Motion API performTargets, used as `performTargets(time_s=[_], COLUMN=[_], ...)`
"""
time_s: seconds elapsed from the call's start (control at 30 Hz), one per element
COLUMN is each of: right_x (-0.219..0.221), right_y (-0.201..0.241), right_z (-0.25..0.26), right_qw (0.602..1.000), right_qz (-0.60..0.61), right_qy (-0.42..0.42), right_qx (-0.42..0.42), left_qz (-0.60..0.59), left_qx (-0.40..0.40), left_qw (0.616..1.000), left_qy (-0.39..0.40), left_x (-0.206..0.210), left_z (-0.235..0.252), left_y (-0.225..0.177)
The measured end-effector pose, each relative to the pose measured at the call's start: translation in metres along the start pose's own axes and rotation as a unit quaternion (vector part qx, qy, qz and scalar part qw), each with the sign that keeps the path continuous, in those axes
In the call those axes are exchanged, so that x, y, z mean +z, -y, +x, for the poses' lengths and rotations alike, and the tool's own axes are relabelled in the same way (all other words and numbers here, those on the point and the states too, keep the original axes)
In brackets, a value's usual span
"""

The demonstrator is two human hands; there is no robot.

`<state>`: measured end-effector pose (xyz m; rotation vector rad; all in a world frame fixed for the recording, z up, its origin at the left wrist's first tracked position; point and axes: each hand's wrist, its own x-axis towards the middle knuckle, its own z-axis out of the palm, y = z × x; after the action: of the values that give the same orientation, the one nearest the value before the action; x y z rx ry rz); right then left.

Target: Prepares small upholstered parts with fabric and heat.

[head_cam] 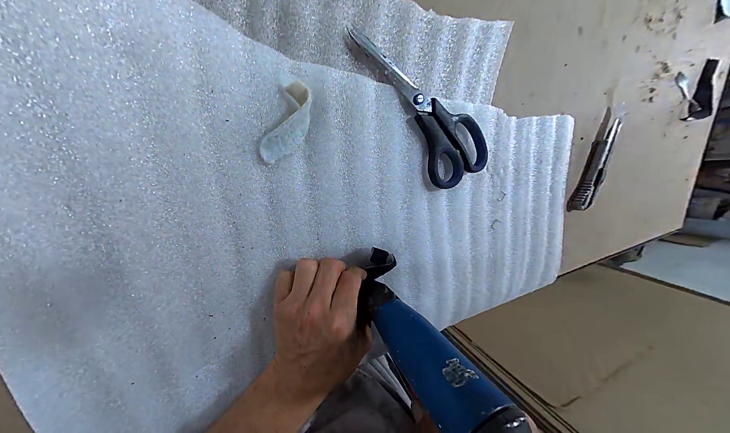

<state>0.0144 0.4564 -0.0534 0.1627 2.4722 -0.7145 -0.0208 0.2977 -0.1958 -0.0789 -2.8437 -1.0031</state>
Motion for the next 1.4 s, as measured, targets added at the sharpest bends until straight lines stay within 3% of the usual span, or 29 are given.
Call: performTargets(time_s=[0.5, 0.8, 1.0, 1.4], right_x=[0.004, -0.019, -0.025, -0.017], right_y=[-0.009, -0.051, -0.045, -0.041], right_z=[0.005, -0.033, -0.023, -0.009], right_qw=[1.000, 0.994, 0.998, 0.998], right_qz=[0.001, 0.071, 0.033, 0.041], right_qy=[0.001, -0.082, -0.049, -0.037], right_qx=[-0.019, -0.002, 0.012, -0.040], left_qz=[-0.006, 0.006, 0.026, 0.006], left_qx=[0.007, 0.004, 0.014, 0.020], left_qw=[1.000, 1.000, 1.000, 1.000], left_qy=[0.029, 0.019, 0.001, -0.017], left_x=[-0.004, -0.001, 0.000, 0.007], left_z=[-0.001, -0.002, -0.003, -0.001], left_y=[0.003, 0.001, 0.000, -0.006])
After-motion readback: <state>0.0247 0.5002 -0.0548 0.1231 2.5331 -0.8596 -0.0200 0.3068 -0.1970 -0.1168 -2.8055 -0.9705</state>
